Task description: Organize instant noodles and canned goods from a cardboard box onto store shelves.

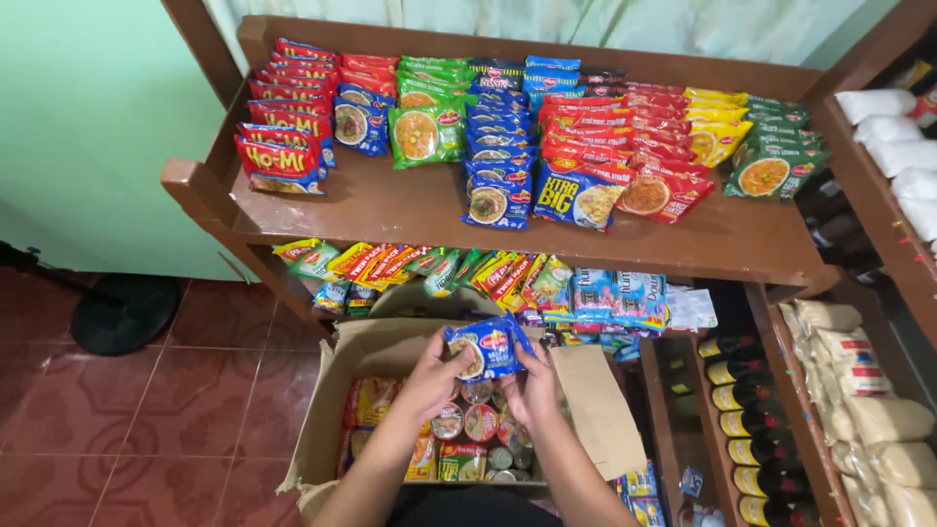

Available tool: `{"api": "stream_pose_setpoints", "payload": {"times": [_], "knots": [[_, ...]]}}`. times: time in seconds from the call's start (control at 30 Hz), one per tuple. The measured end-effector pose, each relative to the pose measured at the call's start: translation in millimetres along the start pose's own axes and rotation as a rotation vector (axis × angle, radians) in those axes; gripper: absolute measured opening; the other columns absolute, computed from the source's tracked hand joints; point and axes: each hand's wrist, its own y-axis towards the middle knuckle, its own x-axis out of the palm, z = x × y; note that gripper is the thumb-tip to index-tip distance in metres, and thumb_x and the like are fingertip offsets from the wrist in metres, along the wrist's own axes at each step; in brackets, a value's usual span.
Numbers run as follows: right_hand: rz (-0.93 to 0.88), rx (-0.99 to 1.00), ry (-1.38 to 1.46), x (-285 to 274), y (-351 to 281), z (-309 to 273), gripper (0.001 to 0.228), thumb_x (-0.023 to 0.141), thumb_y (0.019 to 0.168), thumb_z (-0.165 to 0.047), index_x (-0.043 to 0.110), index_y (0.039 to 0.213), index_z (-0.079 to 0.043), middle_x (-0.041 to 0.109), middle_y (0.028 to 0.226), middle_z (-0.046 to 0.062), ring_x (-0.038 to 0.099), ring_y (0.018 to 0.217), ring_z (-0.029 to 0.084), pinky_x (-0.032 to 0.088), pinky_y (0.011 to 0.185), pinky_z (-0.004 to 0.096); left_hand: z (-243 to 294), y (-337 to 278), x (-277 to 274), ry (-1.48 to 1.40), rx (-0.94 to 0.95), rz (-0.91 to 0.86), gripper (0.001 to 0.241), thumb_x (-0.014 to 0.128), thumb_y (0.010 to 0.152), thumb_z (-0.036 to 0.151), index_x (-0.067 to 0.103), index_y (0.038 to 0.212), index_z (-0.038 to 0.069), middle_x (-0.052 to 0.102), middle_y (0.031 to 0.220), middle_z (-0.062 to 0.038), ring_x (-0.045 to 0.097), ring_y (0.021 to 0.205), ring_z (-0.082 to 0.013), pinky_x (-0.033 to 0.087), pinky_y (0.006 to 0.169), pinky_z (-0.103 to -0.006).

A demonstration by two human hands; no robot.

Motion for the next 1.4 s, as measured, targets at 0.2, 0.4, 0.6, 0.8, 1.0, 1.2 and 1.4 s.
{"api": "stream_pose_setpoints", "payload": {"times": [0.2, 0.4, 0.6, 0.8, 1.0, 1.2, 1.4], "knots": [[-0.022, 0.052, -0.003, 29, -5, -4, 0.026, 0.054, 0.094, -0.012, 0.061, 0.117, -0.004, 0.070, 0.111, 0.012, 0.069, 0.101, 0.024, 0.056, 0.092, 0.040, 24, 3, 12, -0.040, -0.028, 0.039, 0.049, 0.070, 0.095, 0.013, 0.051, 0.139, 0.009, 0.066, 0.124, -0.005, 0.065, 0.112, -0.0182, 0.055, 0.097, -0.0388], [-0.396, -0.146, -0.350, -25, 26, -11, 0.024, 0.059, 0.104, -0.021, 0.053, 0.119, -0.004, 0.057, 0.109, 0.004, 0.057, 0.105, 0.018, 0.047, 0.098, 0.035, 49, 6, 0, 0.173, -0.055, 0.047, 0.050, 0.071, 0.092, 0.015, 0.052, 0.138, 0.009, 0.066, 0.122, -0.009, 0.064, 0.111, -0.0196, 0.055, 0.094, -0.0362], [-0.348, -0.096, -0.771, 64, 3, -24, 0.064, 0.082, 0.081, -0.018, 0.051, 0.137, -0.010, 0.067, 0.118, 0.003, 0.064, 0.107, 0.013, 0.052, 0.095, 0.033, 41, 22, 4, 0.663, 0.290, -0.163, 0.050, 0.064, 0.101, 0.021, 0.034, 0.139, 0.008, 0.046, 0.134, -0.010, 0.045, 0.131, -0.0192, 0.041, 0.111, -0.0360], [-0.196, -0.220, -0.593, 79, -8, -14, 0.052, 0.084, 0.083, -0.006, 0.060, 0.129, 0.000, 0.072, 0.112, 0.009, 0.070, 0.098, 0.017, 0.058, 0.089, 0.033, 48, 16, 23, 0.526, 0.216, -0.077, 0.043, 0.052, 0.105, 0.029, 0.032, 0.139, 0.013, 0.040, 0.138, -0.006, 0.040, 0.133, -0.0175, 0.036, 0.113, -0.0348], [-0.101, -0.289, -0.516, 111, -21, -16, 0.060, 0.084, 0.077, -0.002, 0.055, 0.130, -0.005, 0.071, 0.111, 0.006, 0.070, 0.097, 0.016, 0.059, 0.088, 0.034, 46, 21, 40, 0.719, 0.657, 0.219, 0.023, 0.057, 0.106, 0.026, 0.051, 0.112, 0.004, 0.047, 0.123, -0.013, 0.049, 0.120, -0.0255, 0.038, 0.109, -0.0365], [0.035, -0.204, -0.448, 103, -19, -12, 0.060, 0.082, 0.078, -0.002, 0.055, 0.131, -0.005, 0.072, 0.110, 0.009, 0.071, 0.095, 0.018, 0.060, 0.085, 0.036, 60, 26, 37, 0.869, 0.390, 0.347, 0.025, 0.055, 0.105, 0.028, 0.050, 0.107, 0.005, 0.059, 0.098, -0.014, 0.060, 0.094, -0.0286, 0.050, 0.087, -0.0374], [0.036, -0.179, -0.366, 119, -34, -15, 0.058, 0.079, 0.080, -0.003, 0.054, 0.132, -0.005, 0.071, 0.112, 0.009, 0.071, 0.096, 0.018, 0.060, 0.085, 0.037, 72, 17, 40, 1.179, 0.645, 0.341, 0.024, 0.062, 0.103, 0.024, 0.056, 0.098, 0.002, 0.063, 0.087, -0.022, 0.063, 0.081, -0.0423, 0.050, 0.069, -0.0454]]}}
